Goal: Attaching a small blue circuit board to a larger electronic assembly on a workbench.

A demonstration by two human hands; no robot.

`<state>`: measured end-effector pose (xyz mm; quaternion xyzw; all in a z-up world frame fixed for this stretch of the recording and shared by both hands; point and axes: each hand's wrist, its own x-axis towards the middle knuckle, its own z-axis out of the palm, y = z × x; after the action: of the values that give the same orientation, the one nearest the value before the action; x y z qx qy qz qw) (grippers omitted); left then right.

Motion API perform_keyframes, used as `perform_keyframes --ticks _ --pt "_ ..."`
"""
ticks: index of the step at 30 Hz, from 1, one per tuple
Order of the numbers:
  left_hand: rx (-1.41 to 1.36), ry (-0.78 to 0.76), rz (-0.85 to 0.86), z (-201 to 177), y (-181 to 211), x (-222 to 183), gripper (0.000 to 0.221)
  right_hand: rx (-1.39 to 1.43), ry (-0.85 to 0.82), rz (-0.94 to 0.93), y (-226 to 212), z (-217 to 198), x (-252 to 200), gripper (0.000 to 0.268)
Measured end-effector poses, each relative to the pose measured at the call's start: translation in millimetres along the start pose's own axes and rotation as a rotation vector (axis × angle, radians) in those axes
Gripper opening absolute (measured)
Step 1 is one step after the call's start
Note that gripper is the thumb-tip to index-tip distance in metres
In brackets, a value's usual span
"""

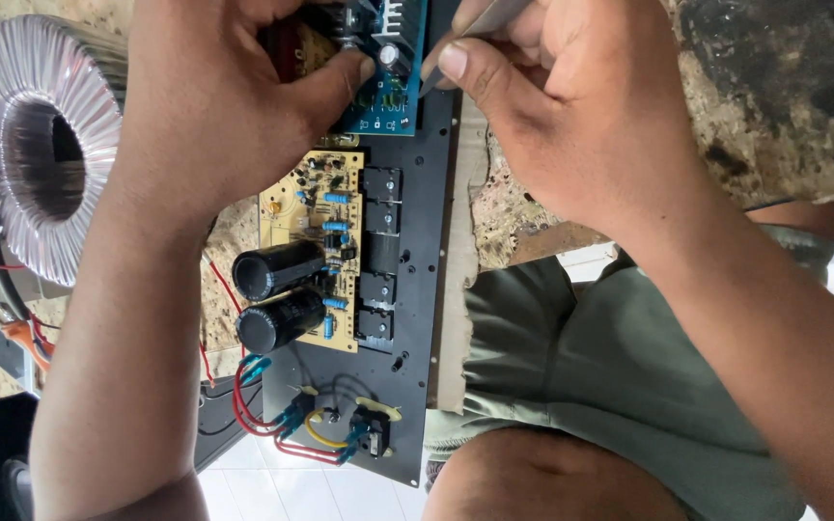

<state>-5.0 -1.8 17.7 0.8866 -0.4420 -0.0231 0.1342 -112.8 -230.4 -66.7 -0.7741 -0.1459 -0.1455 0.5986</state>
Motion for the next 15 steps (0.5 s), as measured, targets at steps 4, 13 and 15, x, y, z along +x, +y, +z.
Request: perform_keyframes --ticks 4,13,15 --pt "-0.023 -0.034 -0.126 0.7 3.0 0.4 0.047 0.048 0.005 -0.008 0.0 0.4 -1.1 0.012" --pt "-0.048 -0.031 -0.043 -2.0 4.5 1.6 0.032 0.162 0.021 0.074 -6.2 3.3 6.0 0.006" --pt "-0.079 -0.013 0.054 -3.9 6.6 3.2 0.022 0.181 0.017 0.049 -6.6 2.2 5.2 0.006"
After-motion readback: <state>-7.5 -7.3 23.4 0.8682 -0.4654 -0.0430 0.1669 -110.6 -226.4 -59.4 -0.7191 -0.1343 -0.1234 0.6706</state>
